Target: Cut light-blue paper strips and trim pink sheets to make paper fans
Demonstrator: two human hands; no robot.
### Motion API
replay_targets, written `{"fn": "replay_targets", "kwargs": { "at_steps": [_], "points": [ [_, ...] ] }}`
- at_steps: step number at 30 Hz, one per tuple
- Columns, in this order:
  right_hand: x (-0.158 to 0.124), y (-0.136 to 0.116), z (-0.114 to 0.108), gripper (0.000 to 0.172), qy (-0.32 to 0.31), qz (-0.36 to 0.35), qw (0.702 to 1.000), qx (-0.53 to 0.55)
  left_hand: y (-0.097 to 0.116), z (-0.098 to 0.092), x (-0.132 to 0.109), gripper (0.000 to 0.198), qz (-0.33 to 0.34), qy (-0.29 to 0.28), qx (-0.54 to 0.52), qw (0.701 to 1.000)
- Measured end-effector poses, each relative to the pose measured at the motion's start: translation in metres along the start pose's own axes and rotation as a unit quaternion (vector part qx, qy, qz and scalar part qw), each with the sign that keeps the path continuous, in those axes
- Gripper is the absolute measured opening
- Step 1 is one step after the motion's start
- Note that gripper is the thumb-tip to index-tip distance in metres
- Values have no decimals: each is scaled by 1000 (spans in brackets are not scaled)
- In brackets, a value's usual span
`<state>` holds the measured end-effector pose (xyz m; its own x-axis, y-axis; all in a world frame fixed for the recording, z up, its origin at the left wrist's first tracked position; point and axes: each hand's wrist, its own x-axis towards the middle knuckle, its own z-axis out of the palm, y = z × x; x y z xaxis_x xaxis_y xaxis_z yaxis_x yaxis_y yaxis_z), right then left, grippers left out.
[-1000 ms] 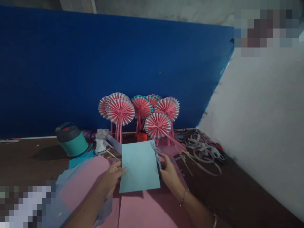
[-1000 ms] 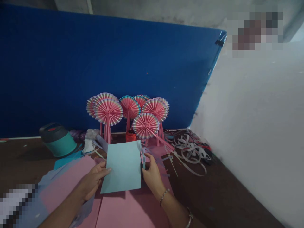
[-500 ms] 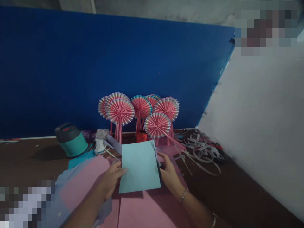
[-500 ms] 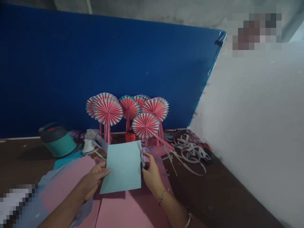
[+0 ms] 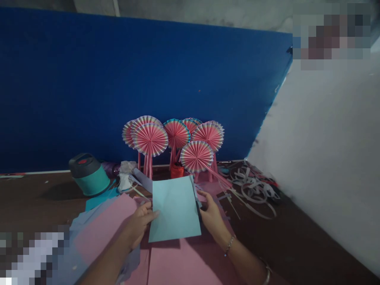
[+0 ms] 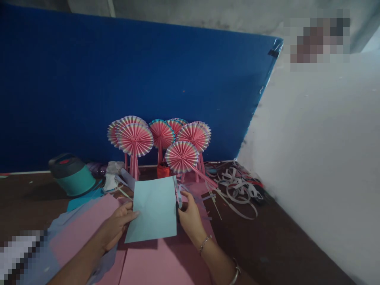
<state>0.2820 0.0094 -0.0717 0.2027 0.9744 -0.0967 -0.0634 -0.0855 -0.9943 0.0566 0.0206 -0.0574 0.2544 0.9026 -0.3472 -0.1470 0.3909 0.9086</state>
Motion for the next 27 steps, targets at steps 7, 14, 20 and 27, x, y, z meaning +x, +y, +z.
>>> {"fn": "replay_targets", "kwargs": {
  "at_steps": [7,14,20,27],
  "points": [
    [-1,-5,2,66,-13,16,999,26,2,3,-2,56,5,-12,-10,1000],
    [2,-6,2,50,-3,10,1000,23,4,-12,6,47,59,52,-11,997],
    [-2,-14,0,54,-35,48,998,34,12,-52,17,37,171,352,321,862],
    [-9,-16,-2,56,-195,78,973,98,-1,-9,-3,28,491,217,565,627]
  ]
}}
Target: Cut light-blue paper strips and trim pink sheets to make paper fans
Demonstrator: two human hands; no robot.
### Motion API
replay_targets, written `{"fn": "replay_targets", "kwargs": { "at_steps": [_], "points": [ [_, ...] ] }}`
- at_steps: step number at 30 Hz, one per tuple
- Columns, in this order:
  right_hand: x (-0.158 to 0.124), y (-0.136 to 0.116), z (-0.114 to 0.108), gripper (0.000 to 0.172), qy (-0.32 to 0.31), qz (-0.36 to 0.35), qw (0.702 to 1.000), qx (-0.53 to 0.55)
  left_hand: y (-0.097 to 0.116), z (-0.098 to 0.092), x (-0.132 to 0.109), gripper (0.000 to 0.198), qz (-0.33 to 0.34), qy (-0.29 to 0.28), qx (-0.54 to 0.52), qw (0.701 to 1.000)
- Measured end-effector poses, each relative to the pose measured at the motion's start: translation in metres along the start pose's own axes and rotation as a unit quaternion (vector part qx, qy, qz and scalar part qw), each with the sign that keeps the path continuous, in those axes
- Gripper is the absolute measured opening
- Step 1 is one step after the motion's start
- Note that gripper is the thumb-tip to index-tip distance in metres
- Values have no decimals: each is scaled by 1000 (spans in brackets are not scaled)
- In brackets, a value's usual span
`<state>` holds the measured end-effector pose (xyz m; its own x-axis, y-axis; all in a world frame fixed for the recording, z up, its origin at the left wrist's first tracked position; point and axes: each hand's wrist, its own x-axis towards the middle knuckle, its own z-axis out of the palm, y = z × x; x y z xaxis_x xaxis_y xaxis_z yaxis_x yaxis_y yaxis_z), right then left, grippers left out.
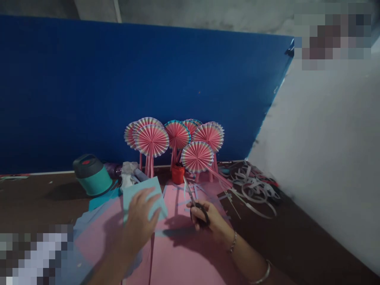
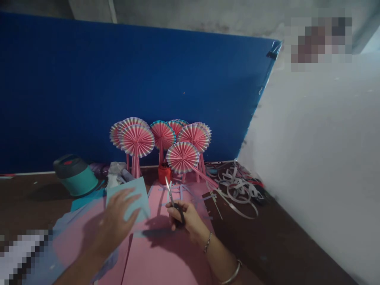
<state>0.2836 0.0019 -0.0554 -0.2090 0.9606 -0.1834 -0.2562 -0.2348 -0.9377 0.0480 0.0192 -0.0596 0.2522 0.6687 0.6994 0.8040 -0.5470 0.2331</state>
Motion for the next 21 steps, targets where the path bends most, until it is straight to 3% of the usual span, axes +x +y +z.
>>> {"fn": "replay_targets", "kwargs": {
  "at_steps": [3,7,11,14,15,17,21],
  "points": [
    [-7,3,6,57,-96,25,995,-6,30,7,-9,35,57,-110,-65,990],
    [-15,6,12,56,-162,61,984,-35,40,11,-13,24,41,-118,-108,986],
    [-10,2,7,61,-101,21,992,-70,27,5,-4,21,-72,-73,-105,989],
    [-1,0,-5,40,8,-40,986,-162,20,0,3,15,-174,-30,-144,974],
    [2,0,-10,30,52,-69,973,-215,19,-1,4,14,-205,-12,-171,964],
    [8,3,-19,10,120,-141,919,-347,19,-3,5,14,-273,10,-241,931],
    [16,11,-31,16,168,-235,813,-506,23,-8,7,21,-401,-15,-380,834]
  ]
}}
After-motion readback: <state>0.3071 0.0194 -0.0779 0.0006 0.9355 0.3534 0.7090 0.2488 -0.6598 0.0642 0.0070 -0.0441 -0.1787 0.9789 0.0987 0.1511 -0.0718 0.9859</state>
